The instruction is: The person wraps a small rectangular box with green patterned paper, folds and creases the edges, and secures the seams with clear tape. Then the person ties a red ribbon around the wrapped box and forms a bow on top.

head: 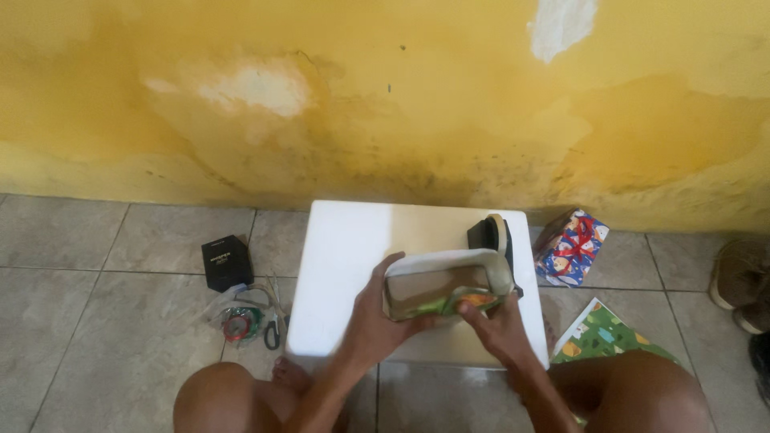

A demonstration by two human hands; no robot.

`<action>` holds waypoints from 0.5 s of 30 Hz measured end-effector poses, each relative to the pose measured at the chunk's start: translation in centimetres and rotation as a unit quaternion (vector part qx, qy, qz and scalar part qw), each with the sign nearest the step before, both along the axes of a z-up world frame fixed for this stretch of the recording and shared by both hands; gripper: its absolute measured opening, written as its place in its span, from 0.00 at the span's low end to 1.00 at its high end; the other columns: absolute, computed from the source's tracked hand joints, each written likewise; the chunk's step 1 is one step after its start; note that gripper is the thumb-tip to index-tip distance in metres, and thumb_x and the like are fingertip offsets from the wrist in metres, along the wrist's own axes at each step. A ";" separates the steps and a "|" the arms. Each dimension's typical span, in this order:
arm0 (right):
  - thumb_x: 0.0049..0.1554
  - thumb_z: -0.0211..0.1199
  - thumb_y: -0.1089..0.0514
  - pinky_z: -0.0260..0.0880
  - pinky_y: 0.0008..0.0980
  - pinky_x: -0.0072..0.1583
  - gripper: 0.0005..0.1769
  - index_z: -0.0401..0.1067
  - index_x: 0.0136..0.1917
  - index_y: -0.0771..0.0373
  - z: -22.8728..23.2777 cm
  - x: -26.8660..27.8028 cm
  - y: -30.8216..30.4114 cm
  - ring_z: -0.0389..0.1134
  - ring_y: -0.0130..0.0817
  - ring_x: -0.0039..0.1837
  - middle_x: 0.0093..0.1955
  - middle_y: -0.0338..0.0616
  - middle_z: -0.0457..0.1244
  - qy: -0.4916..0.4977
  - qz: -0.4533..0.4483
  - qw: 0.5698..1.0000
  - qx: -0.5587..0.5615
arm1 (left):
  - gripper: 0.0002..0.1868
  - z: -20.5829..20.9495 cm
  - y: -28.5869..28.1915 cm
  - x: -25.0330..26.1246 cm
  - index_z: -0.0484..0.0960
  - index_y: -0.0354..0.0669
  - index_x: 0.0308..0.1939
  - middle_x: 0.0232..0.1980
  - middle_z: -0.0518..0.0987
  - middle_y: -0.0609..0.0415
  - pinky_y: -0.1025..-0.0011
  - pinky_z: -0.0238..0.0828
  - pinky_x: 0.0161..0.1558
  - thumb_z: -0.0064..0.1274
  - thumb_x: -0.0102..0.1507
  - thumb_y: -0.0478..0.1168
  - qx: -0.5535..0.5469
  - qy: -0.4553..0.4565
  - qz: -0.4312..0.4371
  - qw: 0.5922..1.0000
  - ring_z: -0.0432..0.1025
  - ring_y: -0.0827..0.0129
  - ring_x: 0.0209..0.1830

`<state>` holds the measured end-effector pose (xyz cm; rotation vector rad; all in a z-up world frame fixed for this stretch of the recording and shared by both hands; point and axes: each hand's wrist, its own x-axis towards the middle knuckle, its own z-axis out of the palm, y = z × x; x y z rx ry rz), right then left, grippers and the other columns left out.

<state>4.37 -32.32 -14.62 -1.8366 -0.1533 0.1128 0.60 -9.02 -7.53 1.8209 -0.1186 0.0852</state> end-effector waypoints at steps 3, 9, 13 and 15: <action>0.53 0.69 0.44 0.77 0.44 0.55 0.33 0.68 0.63 0.67 -0.8 -1.1 1.4 0.73 0.43 0.56 0.54 0.53 0.70 0.016 -0.039 0.997 0.069 | 0.58 -0.7 -2.0 -1.0 0.50 0.31 0.74 0.60 0.78 0.35 0.61 0.80 0.58 0.72 0.53 0.49 -0.088 0.006 0.056 0.995 0.78 0.53 0.60; 0.56 0.64 0.44 0.79 0.42 0.53 0.26 0.69 0.57 0.66 0.2 -1.9 2.5 0.73 0.42 0.52 0.50 0.53 0.69 0.037 -0.068 0.995 0.062 | 0.54 -1.1 -3.4 -1.3 0.48 0.33 0.75 0.62 0.73 0.34 0.63 0.83 0.55 0.68 0.57 0.45 -0.145 0.044 0.103 0.983 0.76 0.54 0.60; 0.58 0.61 0.46 0.76 0.42 0.54 0.23 0.70 0.56 0.67 1.4 -1.9 2.8 0.73 0.42 0.52 0.50 0.55 0.69 0.022 -0.074 0.994 0.071 | 0.51 -0.3 -3.9 -1.3 0.50 0.36 0.75 0.64 0.70 0.38 0.64 0.83 0.52 0.66 0.56 0.43 -0.174 0.080 0.148 0.970 0.75 0.55 0.60; 0.60 0.59 0.46 0.75 0.41 0.52 0.21 0.71 0.55 0.67 1.8 -2.1 3.2 0.73 0.42 0.50 0.48 0.53 0.70 0.027 -0.093 0.994 0.042 | 0.51 0.1 -4.0 -1.3 0.51 0.40 0.75 0.63 0.72 0.41 0.65 0.82 0.48 0.65 0.55 0.44 -0.170 0.136 0.172 0.961 0.77 0.58 0.57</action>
